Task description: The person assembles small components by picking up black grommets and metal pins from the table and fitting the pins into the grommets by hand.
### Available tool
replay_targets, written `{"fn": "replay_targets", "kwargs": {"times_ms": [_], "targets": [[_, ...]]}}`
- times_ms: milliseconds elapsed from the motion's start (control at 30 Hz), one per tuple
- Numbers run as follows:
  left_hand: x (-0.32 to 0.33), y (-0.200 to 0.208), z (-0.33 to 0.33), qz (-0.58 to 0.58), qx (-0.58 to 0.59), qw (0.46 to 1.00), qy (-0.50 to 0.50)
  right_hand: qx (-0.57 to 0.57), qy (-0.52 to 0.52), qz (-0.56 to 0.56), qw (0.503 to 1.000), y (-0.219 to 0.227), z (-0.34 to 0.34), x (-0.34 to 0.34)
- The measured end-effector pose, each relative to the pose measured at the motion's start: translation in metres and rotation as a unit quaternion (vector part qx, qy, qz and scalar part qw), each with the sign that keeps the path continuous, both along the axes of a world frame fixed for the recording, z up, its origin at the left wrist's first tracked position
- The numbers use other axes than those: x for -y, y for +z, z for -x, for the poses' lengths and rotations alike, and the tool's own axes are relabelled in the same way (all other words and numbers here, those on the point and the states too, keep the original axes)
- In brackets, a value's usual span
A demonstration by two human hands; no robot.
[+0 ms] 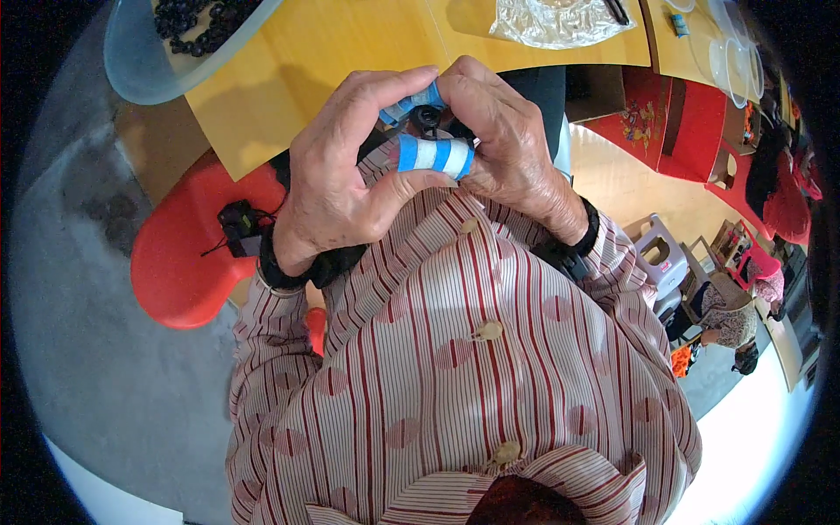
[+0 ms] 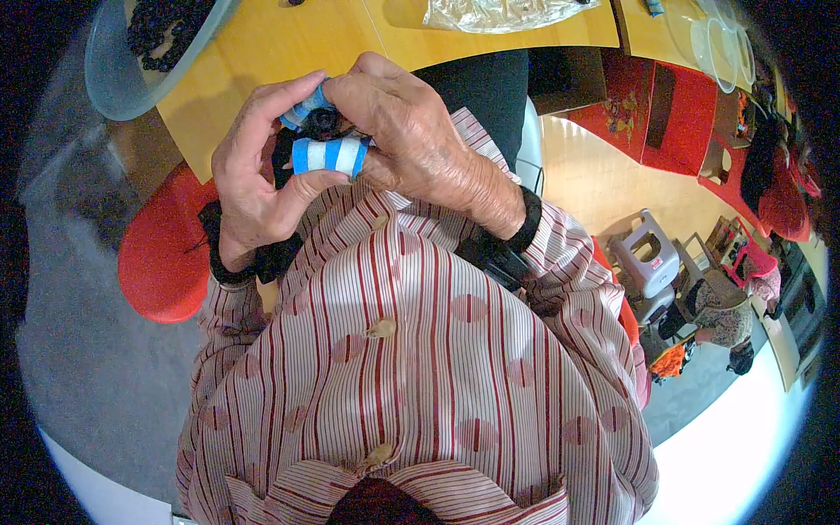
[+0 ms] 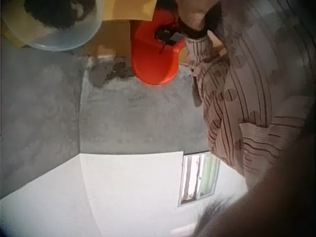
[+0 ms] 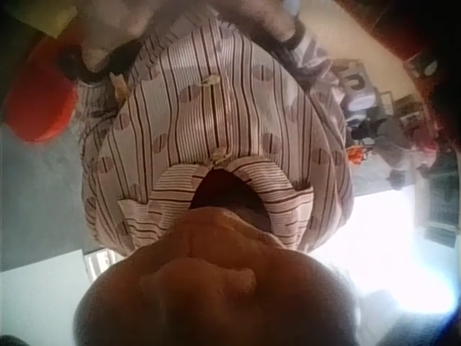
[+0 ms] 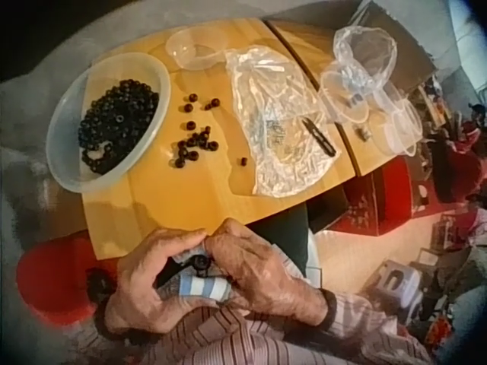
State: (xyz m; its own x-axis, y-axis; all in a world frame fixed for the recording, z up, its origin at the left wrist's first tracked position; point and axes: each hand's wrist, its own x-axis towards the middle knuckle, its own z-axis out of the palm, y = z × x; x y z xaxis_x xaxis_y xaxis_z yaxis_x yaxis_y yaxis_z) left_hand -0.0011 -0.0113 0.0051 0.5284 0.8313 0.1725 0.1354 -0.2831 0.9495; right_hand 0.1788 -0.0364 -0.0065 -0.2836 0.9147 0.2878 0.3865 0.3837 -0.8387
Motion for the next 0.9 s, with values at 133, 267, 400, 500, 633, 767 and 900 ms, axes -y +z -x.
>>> {"fn": "replay_targets", "kwargs": {"times_ms": [133, 267, 400, 500, 633, 767, 900], "targets": [[0.001, 0.0, 0.0, -0.01, -0.005, 1.0, 0.005, 0.005, -0.012, -0.005, 1.0, 0.003, 0.002, 0.001], [0.0, -0.004, 0.002, 0.035, -0.009, 0.999, -0.012, 0.021, -0.031, 0.016, 0.999, 0.002, 0.004, 0.001], [-0.004, -0.002, 0.003, 0.0, -0.007, 1.0, -0.018, 0.01, -0.029, 0.016, 0.999, 0.005, 0.002, -0.001], [-0.01, 0.003, 0.003, -0.031, -0.044, 0.998, -0.044, -0.018, -0.032, 0.031, 0.999, 0.001, 0.001, 0.001], [-0.007, 0.003, 0.005, -0.018, -0.028, 0.999, -0.04, -0.013, -0.027, 0.035, 0.999, 0.004, 0.002, 0.0], [-0.003, -0.002, 0.004, -0.007, -0.013, 1.0, -0.027, -0.001, -0.028, 0.027, 0.999, 0.002, 0.002, 0.0], [-0.001, -0.003, 0.003, -0.027, -0.02, 0.999, -0.008, 0.002, -0.038, 0.034, 0.999, 0.005, 0.003, 0.0]]}}
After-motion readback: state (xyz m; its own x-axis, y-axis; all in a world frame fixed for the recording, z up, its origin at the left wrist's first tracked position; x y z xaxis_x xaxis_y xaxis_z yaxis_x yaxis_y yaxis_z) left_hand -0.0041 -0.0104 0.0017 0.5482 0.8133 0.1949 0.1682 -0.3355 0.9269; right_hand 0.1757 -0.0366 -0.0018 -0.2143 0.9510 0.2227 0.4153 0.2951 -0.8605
